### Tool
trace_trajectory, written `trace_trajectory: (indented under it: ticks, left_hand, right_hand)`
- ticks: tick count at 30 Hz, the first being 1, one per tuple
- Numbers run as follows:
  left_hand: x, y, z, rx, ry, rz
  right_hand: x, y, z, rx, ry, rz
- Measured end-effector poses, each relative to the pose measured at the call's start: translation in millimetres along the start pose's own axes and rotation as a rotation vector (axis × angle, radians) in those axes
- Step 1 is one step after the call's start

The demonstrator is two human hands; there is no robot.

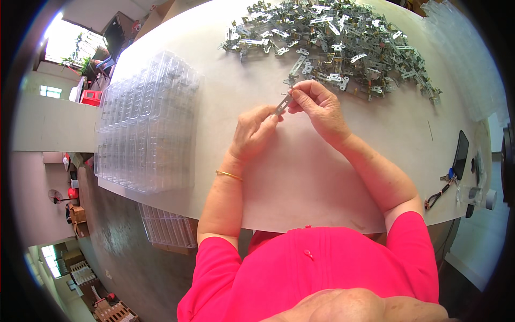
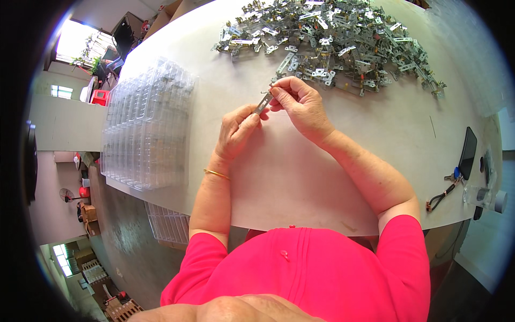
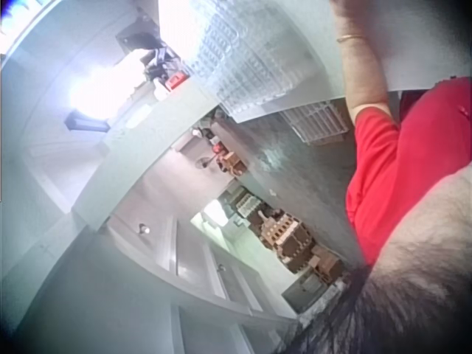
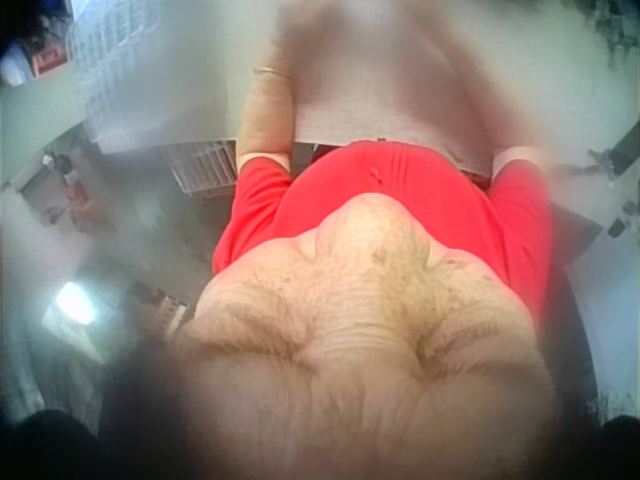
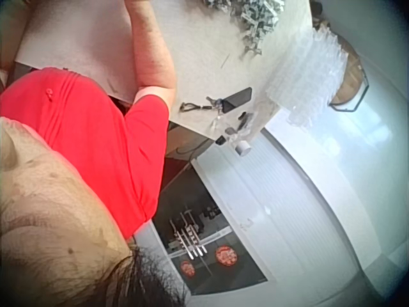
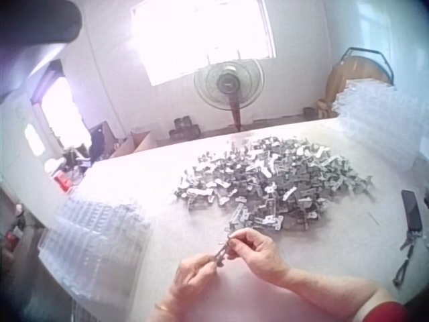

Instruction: The person assembles metal components by inserting pins into metal brackets by hand and places the assembled parts into slots of a plastic tray.

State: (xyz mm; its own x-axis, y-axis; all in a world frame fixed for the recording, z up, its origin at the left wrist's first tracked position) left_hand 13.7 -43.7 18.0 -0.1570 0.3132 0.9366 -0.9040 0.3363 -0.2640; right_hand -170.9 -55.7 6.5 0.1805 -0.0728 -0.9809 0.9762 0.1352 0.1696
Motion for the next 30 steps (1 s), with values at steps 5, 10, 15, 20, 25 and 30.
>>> trace_trajectory:
  ticks: [5,10,15,20,25,30]
  left_hand:
    - [-4.7,7.1,-2.0,0.045,-0.188,-0.25]
    - [-15.8,4.6,-0.7,0.209,-0.172,-0.152]
    - [-12.2,6.2,1.5,0.271,0.053,0.154]
    - [-8.0,8.6,1.0,0.302,0.093,0.2]
    - [-7.4,11.3,1.5,0.254,0.168,0.287]
    - [-4.7,11.7,2.6,0.222,0.194,0.373]
  right_hand:
    - [-4.6,-0.4,-3.1,0.141,-0.023,-0.133]
    - [-8.3,-0.7,-9.3,0.092,-0.09,-0.416]
    - [-10.0,6.0,-10.5,0.1,-0.323,-0.573]
    - [-15.6,8.2,-15.0,0.096,-0.194,-0.621]
    - [-6.4,9.0,-16.4,0.033,-0.239,-0.66]
    - [-4.6,5.6,-13.5,0.086,-0.127,-0.573]
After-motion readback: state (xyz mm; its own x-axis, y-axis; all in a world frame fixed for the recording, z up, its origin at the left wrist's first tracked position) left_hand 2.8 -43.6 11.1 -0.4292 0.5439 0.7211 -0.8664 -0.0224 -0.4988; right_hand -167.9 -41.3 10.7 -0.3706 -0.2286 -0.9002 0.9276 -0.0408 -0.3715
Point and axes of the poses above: each hand's wrist, its own z-axis towards the middle knuckle, its own y-axis out of the palm, x = y × z, the point moved 3 cm from there along z, towards the middle knuckle, and after that the axes turned 8 degrees about -z, right-handed, at the moved point
